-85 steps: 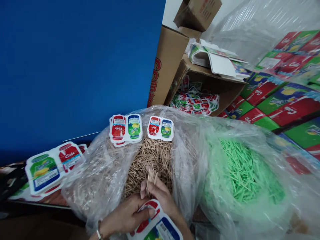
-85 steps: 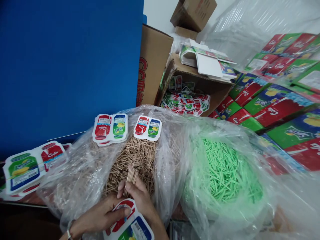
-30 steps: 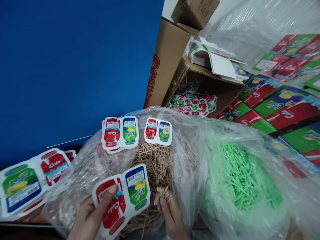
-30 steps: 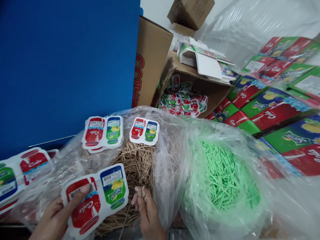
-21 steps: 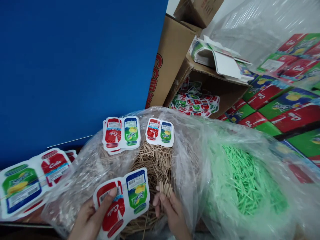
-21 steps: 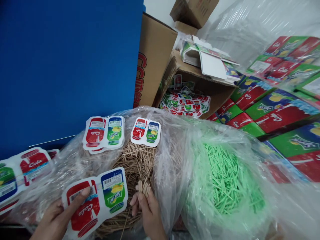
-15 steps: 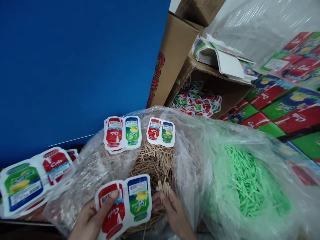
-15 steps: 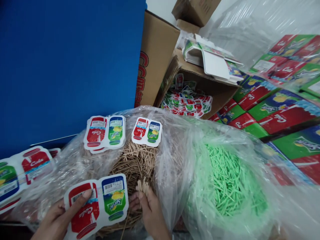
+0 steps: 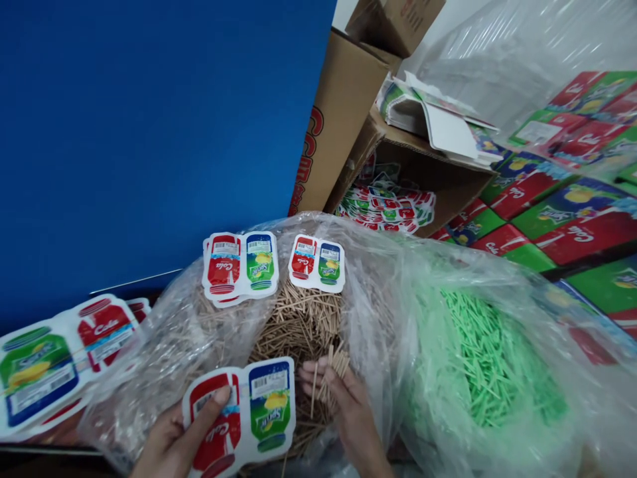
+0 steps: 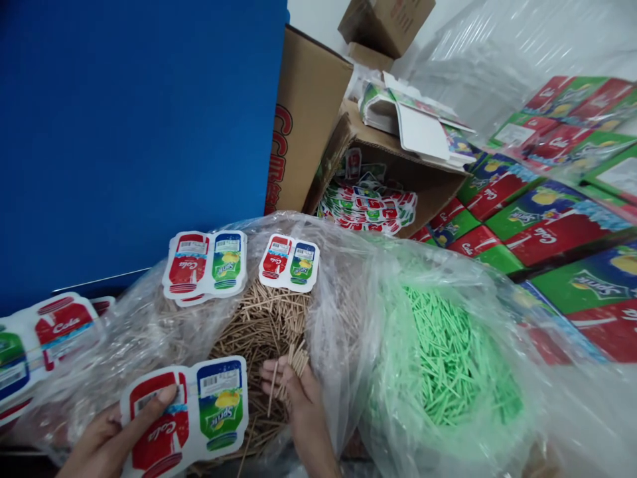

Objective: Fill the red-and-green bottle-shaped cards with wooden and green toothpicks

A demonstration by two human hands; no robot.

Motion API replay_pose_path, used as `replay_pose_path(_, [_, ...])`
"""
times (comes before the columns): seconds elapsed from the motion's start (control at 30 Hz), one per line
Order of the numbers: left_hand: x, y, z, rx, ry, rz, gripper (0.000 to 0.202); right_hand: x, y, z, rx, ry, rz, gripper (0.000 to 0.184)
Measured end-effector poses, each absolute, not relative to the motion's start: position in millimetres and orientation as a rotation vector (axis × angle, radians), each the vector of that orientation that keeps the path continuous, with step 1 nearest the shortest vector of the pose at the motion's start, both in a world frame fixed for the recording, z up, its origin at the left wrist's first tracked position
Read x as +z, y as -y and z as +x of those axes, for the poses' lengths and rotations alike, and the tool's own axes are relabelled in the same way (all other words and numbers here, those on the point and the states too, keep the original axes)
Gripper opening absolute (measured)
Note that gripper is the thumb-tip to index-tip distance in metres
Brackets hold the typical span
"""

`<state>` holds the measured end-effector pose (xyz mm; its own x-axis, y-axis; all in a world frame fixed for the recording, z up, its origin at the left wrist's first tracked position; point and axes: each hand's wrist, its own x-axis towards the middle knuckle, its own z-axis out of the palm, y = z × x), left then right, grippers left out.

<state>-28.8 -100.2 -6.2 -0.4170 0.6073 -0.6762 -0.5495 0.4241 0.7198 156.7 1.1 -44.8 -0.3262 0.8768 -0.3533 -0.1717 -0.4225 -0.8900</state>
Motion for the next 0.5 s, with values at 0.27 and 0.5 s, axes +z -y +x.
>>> replay_pose_path(0.27, [-29.2,90.6,-9.4,1.194,-1.666,0.333,0.038,-29.2,0.2,156.1,1.652,1.19,-0.997,0.03])
replay_pose_path(0.5, [-38.2,83.2,6.8,1.162,-1.628,1.033,0.013,9.9,6.1,146.7,1.907,1.11,-1.052,0.036])
